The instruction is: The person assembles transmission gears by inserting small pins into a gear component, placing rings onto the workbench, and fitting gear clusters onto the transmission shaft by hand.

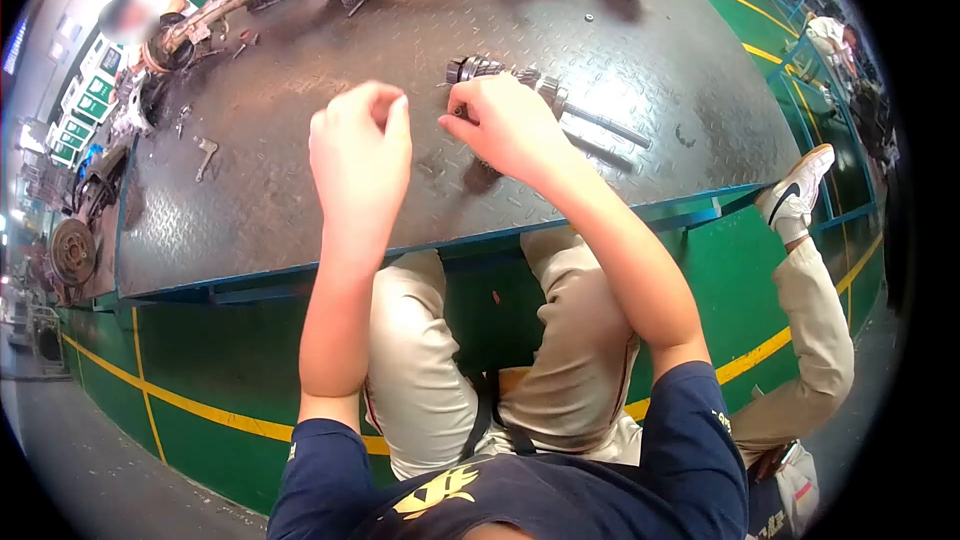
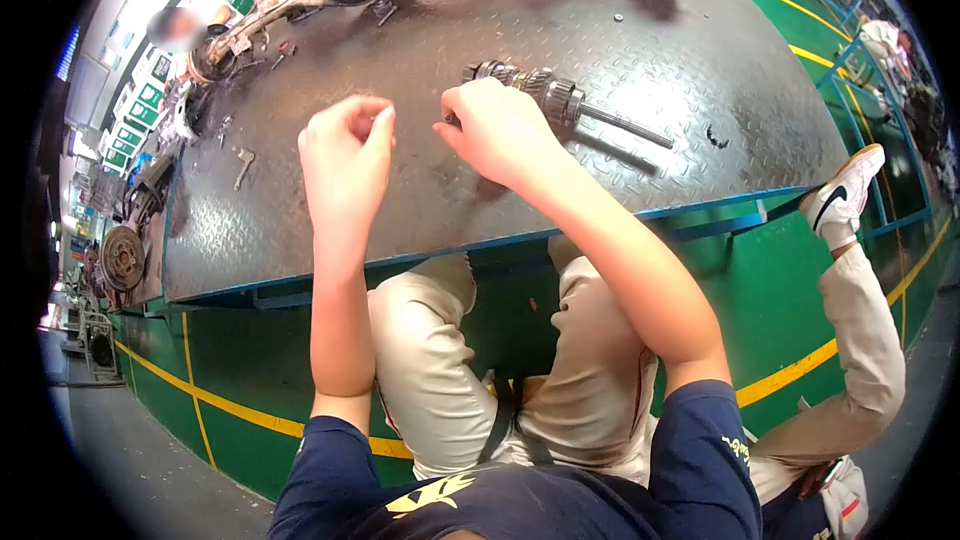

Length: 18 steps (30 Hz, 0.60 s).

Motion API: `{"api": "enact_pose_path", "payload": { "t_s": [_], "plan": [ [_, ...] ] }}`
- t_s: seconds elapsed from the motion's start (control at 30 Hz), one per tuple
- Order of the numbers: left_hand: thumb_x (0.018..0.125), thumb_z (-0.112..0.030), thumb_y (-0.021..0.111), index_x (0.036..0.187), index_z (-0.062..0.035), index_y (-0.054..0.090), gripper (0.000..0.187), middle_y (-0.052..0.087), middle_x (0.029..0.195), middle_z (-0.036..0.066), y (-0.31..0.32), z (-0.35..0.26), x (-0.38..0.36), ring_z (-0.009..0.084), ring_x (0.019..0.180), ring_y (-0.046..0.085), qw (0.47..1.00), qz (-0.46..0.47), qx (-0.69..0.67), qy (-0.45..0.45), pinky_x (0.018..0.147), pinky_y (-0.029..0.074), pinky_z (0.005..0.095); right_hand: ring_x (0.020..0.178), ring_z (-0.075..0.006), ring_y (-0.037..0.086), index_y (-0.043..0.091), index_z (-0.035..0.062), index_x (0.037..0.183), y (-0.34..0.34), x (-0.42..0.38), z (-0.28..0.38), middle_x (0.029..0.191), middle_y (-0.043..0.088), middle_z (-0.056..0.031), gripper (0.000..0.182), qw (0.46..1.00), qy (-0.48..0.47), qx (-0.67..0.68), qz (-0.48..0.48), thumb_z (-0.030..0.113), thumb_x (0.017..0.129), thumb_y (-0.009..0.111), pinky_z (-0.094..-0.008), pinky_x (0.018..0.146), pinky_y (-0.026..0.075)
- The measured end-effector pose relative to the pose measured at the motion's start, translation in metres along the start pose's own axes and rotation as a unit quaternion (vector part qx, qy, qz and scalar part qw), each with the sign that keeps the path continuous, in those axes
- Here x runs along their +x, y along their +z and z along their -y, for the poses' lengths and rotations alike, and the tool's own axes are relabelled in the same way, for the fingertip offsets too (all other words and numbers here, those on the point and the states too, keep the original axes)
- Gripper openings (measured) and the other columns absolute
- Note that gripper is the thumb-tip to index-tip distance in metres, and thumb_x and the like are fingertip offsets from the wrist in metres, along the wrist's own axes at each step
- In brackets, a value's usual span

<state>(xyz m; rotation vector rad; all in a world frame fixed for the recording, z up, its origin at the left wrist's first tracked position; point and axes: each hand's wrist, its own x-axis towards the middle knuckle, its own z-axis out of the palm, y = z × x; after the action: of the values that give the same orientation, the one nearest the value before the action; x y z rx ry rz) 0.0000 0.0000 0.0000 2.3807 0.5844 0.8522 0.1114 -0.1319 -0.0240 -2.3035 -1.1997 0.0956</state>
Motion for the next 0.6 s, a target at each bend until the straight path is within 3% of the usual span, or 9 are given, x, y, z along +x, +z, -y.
{"api": "enact_pose_path", "payload": {
  "t_s": [0.07, 0.23, 0.43, 0.6],
  "plan": [
    [0.084, -0.01, 0.07, 0.094, -0.0001, 0.074, 0.015, 0.069, 0.068, 0.011, 0.01, -0.008, 0.008, 0.0132, 0.06, 0.065, 0.999, -0.016, -0.026, 0.029, 0.058, 0.051, 0.0294, 0.085, -0.0348, 0.066, 0.064, 0.0034, 0.087, 0.001, -0.005, -0.008, 0.083, 0.067, -0.015, 0.022, 0.995, -0.058, -0.012, -0.079, 0.025, 0.088, 0.068, -0.0447, 0.076, 0.052],
    [0.085, -0.009, 0.069, 0.103, 0.0007, 0.071, 0.021, 0.068, 0.067, 0.012, 0.04, 0.007, 0.01, 0.0135, 0.057, 0.062, 0.986, 0.064, -0.145, 0.057, 0.057, 0.049, 0.0287, 0.08, -0.037, 0.065, 0.063, 0.0029, 0.086, 0.012, -0.004, -0.013, 0.081, 0.066, -0.016, 0.019, 0.992, -0.068, 0.06, -0.091, 0.021, 0.087, 0.068, -0.045, 0.071, 0.052],
    [0.09, -0.008, 0.066, 0.11, 0.0004, 0.071, 0.022, 0.065, 0.069, 0.005, 0.044, 0.016, -0.005, 0.007, 0.062, 0.054, 0.964, 0.09, -0.25, -0.025, 0.06, 0.047, 0.0265, 0.076, -0.037, 0.066, 0.065, 0.0019, 0.09, 0.017, -0.005, -0.019, 0.083, 0.067, -0.0167, 0.013, 0.976, -0.094, 0.075, -0.179, 0.011, 0.083, 0.071, -0.0433, 0.067, 0.052],
    [0.09, -0.008, 0.067, 0.111, -0.0011, 0.071, 0.023, 0.062, 0.066, 0.002, 0.051, 0.026, -0.005, 0.0056, 0.061, 0.051, 0.96, 0.098, -0.259, -0.041, 0.059, 0.045, 0.0258, 0.064, -0.0285, 0.066, 0.066, -0.0007, 0.09, 0.018, -0.006, -0.027, 0.075, 0.066, -0.0158, 0.012, 0.97, -0.041, 0.11, -0.215, 0.007, 0.084, 0.073, -0.0359, 0.06, 0.051]
  ]
}}
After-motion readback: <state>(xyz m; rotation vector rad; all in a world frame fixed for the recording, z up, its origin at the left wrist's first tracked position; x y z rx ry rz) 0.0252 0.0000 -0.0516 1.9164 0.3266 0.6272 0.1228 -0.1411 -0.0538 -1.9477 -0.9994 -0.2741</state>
